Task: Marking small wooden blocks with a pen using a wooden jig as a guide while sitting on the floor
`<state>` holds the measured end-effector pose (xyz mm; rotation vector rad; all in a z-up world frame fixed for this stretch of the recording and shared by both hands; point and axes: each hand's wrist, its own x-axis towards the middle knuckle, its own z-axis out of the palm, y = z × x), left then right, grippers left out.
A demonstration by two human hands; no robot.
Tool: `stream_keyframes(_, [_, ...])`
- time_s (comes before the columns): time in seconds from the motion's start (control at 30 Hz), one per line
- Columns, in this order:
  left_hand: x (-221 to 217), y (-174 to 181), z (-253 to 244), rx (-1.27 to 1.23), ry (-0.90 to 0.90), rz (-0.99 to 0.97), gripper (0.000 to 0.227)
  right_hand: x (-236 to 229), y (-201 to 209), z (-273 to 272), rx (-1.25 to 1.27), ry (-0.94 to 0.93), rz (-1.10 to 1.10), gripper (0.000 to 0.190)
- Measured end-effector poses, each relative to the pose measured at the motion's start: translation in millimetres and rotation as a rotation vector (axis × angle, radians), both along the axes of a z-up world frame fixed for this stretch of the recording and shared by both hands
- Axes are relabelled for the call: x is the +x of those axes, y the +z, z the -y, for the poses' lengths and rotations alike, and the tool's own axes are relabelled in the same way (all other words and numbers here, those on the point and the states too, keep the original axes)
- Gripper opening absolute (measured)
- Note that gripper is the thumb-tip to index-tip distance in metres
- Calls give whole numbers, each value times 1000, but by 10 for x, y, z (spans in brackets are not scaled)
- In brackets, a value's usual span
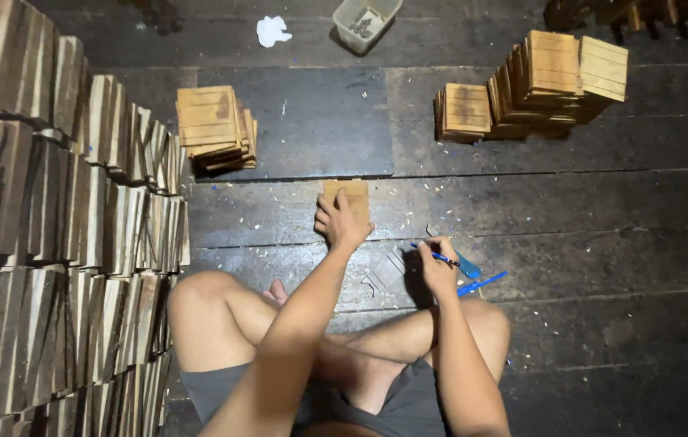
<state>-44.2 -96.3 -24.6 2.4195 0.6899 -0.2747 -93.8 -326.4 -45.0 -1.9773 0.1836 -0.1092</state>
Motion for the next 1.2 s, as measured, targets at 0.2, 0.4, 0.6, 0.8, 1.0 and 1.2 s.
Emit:
stream_keyframes(0.2, [-386,303,-432,66,88,313,109,70,-56,19,21,-9,8,9])
stream_keyframes(0.4, [137,1055,-1443,299,252,646,102,53,32,-94,34,0,10,10])
stream_keyframes(0.6, [716,1258,-2316,466,203,438,80,118,-172,-29,175,72,-58,29])
stream_keyframes(0.8, [825,905,-2531,368,201,202,71,329,74,-38,152,44,-14,27])
stream_keyframes(1.0, [237,108,-691,12,-19,175,112,2012,221,357,-399,22,298,34])
stream_keyframes(1.2, [-799,-405,900,82,-786,211,62,2969,386,214,-386,-140,-229,94])
